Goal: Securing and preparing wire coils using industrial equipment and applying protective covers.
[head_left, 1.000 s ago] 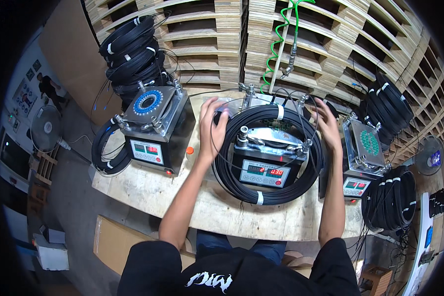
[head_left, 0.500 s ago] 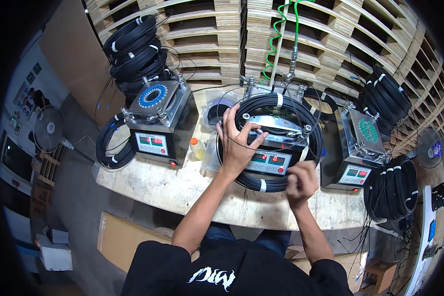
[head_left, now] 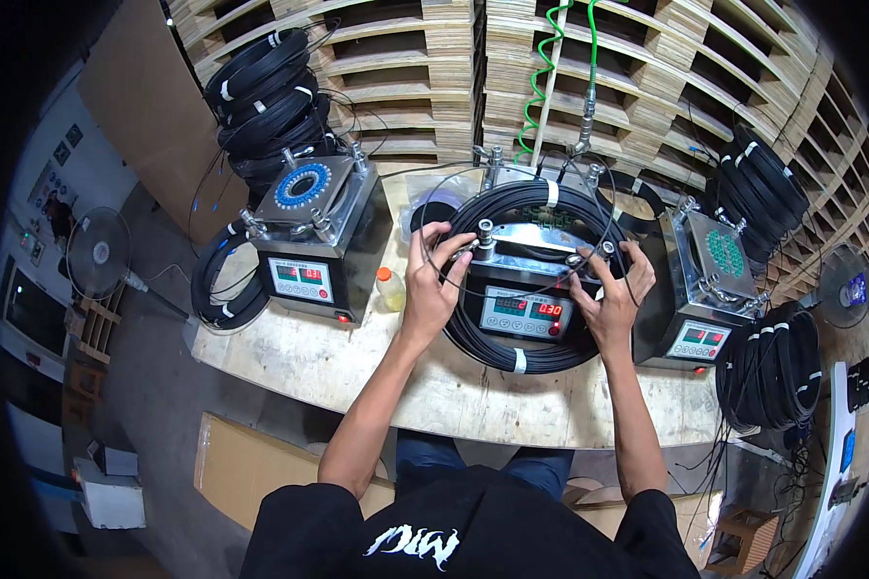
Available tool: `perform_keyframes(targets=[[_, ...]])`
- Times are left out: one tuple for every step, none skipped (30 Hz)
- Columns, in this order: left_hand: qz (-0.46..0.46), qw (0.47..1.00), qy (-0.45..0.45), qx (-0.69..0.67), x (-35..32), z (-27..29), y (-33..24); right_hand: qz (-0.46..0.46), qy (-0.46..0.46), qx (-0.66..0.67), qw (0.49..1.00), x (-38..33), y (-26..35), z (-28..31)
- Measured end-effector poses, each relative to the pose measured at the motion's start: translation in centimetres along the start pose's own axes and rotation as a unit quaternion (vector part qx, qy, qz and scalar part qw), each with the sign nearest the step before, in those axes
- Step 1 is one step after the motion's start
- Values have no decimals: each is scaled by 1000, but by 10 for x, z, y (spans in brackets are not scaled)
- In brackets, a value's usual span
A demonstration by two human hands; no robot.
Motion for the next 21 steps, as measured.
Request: perform_keyframes(targets=[[25, 999, -19, 17, -1, 3, -8, -1, 0, -2, 1000, -1, -1, 0], [8, 997, -33, 76, -2, 6, -12, -1, 2, -4, 1000, -2, -1, -1], [7, 997, -32, 74, -4, 6, -12, -2, 5, -6, 1000, -2, -1, -1], [9, 992, -12, 123, -5, 7, -12, 4, 2, -8, 1000, -1, 1, -1], [12, 985, 7, 172, -4, 8, -10, 4, 0, -8, 1000, -1, 2, -1], [3, 993, -1, 115, -4, 6, 0, 3, -1, -4, 1000, -1, 3, -1], [3, 994, 0, 114, -3, 6, 0, 2, -1, -1, 1000, -2, 1, -1], [-30, 993, 3, 115, -2, 6, -3, 1, -2, 3, 1000, -2, 1, 0], [-63, 991, 7, 117, -2, 6, -6, 0, -2, 1, 1000, -2, 1, 0], [-43, 996, 30, 65, 0, 7, -8, -4, -2, 5, 1000, -2, 1, 0], [-43, 996, 31, 65, 0, 7, -14, -7, -3, 9, 1000, -2, 1, 0], [1, 998, 32, 52, 0, 9, -17, -8, -3, 8, 1000, -2, 0, 0], [45, 998, 32, 41, 3, 13, -24, -8, -6, 9, 1000, -2, 0, 0], [80, 991, 82, 65, 5, 16, -26, -7, -9, 10, 1000, -2, 0, 0], [80, 991, 83, 65, 4, 13, -15, -8, -9, 11, 1000, -1, 0, 0], [42, 994, 75, 65, 7, 10, -9, -8, -10, 13, 1000, 0, 0, 0], [4, 996, 68, 65, 7, 8, -4, -7, -11, 14, 1000, 1, 1, 1], [0, 993, 79, 89, 2, 10, 1, -7, -11, 16, 1000, 2, 2, 0], [0, 993, 81, 86, 2, 10, -6, -8, -11, 15, 1000, 2, 0, -1], [19, 996, 63, 68, 2, 10, -11, -9, -10, 14, 1000, 1, -1, -1], [37, 997, 44, 50, 3, 11, -18, -10, -9, 12, 1000, 0, -2, -1]])
Point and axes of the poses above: each hand's wrist, its own x-axis towards the middle knuckle, its own z-axis out of the back of the hand, y = z × x, the point moved 3 cm from there along x, towards the middle knuckle, and after that the axes turned 7 degrees about z, right-handed, at the moved point
